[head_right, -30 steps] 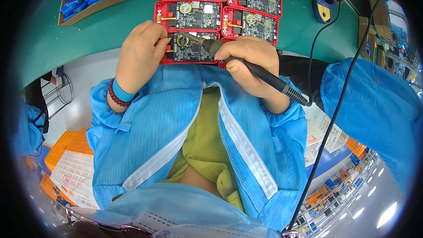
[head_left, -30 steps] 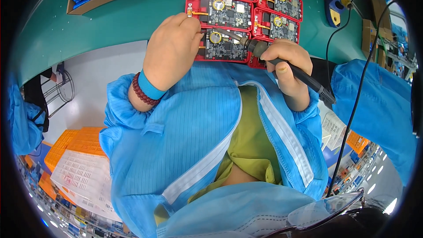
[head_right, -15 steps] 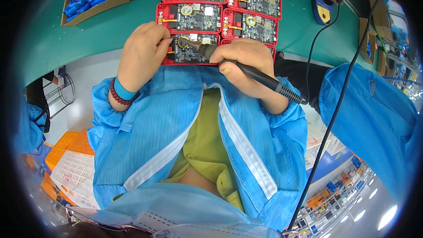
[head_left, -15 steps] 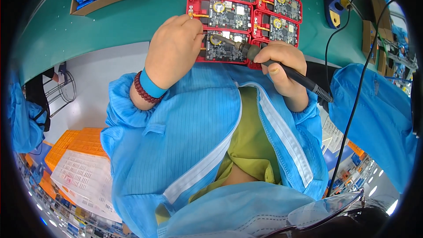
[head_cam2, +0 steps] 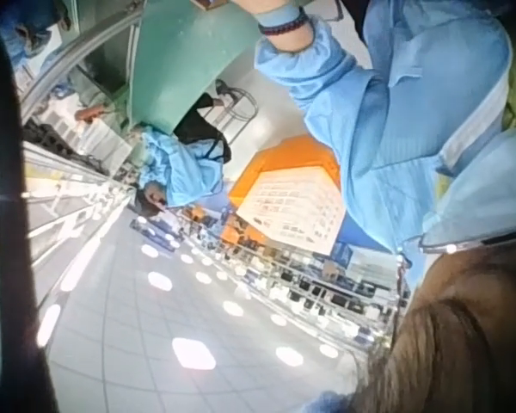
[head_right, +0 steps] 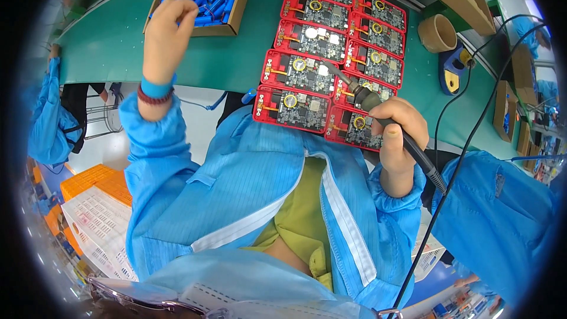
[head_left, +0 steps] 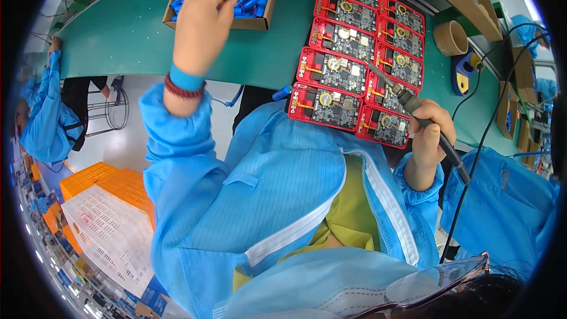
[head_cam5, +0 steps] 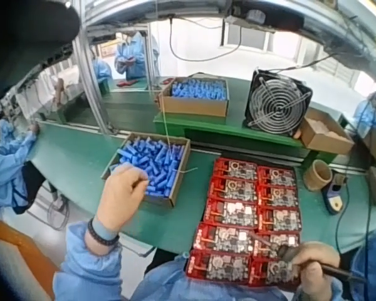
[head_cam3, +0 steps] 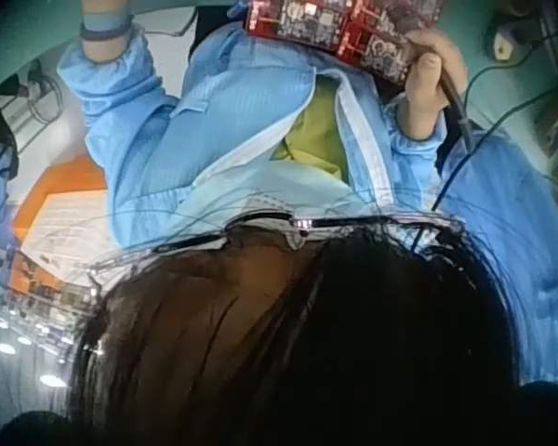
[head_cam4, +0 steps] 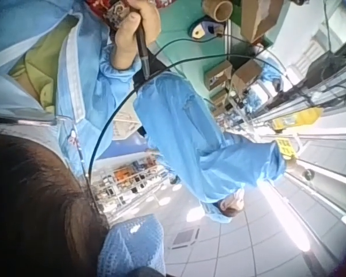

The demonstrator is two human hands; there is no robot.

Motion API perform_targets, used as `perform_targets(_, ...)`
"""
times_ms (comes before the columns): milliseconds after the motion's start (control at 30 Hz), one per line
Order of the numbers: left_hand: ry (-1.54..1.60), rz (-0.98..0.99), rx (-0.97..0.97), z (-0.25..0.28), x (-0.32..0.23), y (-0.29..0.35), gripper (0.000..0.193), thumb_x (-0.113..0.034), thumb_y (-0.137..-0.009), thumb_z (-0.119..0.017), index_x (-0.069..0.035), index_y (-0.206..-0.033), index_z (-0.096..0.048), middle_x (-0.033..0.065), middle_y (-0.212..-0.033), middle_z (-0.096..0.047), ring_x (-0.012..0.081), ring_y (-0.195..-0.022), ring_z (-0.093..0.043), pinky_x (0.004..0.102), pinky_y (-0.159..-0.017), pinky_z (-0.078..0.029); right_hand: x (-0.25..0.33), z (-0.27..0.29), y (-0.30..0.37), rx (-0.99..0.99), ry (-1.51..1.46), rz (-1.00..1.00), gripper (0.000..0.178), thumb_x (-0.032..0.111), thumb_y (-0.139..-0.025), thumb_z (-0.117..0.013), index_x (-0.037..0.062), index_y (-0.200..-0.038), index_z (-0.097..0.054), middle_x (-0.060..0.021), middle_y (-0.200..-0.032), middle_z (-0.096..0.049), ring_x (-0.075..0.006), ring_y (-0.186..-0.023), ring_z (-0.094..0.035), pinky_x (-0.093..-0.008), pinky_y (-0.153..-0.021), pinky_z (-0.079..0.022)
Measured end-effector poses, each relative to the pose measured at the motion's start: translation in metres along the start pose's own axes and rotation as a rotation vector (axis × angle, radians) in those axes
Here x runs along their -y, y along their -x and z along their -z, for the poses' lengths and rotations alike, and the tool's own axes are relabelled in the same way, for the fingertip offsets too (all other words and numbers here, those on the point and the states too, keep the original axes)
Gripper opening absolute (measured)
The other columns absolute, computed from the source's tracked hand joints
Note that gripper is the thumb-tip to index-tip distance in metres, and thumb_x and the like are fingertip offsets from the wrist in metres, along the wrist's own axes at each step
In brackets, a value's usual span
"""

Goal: The person solders electronic components onto circuit boards using a soldering iron, retrieves cylindrical batteries from a box, places them onto the boards, and solders their connections.

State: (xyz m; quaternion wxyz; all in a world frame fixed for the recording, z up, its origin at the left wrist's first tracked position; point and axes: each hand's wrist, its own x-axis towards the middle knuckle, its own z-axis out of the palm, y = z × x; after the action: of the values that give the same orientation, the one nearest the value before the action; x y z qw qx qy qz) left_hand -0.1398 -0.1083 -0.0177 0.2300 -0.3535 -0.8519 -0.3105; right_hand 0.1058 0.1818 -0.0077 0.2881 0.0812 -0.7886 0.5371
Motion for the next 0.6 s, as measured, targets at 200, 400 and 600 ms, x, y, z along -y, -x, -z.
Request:
perform_targets(200, -0.333, -0.155, 0.118, -0.031, 0.059, -0.034, 0.016, -0.018, -0.079, -0.065, -0.006, -0.09, -0.065, 0.0112, -0.082, -0.06, 0.0304, -0.083, -0.057, 0.0397, -0.073, -0.047, 0.003, -0.005, -0.007, 0.038, -0.001, 0.03, 0.035, 0.031, -0.093, -0.052, -0.0031, -0.086, -0.058, -0.0075, -0.064, -0.056, -0.0112, -0.051, -0.049, -0.0239, -0.047, -0.036)
perform_targets(400, -0.403, -0.191, 0.295, -0.049, 0.068, -0.047, 0.013, -0.018, -0.08, -0.062, -0.006, -0.085, -0.065, 0.0123, -0.087, -0.061, 0.03, -0.089, -0.056, 0.0374, -0.079, -0.047, 0.001, -0.001, -0.003, 0.03, 0.011, 0.027, 0.035, 0.03, -0.093, -0.052, -0.0032, -0.087, -0.058, -0.0078, -0.065, -0.056, -0.0112, -0.051, -0.05, -0.0242, -0.046, -0.036)
perform_targets(600, 0.71, 0.123, 0.1, -0.012, 0.026, -0.038, 0.012, -0.005, -0.084, -0.052, 0.0, -0.075, -0.057, 0.0107, -0.094, -0.066, 0.0184, -0.086, -0.059, 0.0285, -0.082, -0.045, -0.002, 0.006, 0.003, -0.012, 0.001, 0.034, 0.033, 0.028, -0.093, -0.051, -0.0038, -0.088, -0.058, -0.0083, -0.067, -0.056, -0.0112, -0.051, -0.05, -0.0238, -0.046, -0.037)
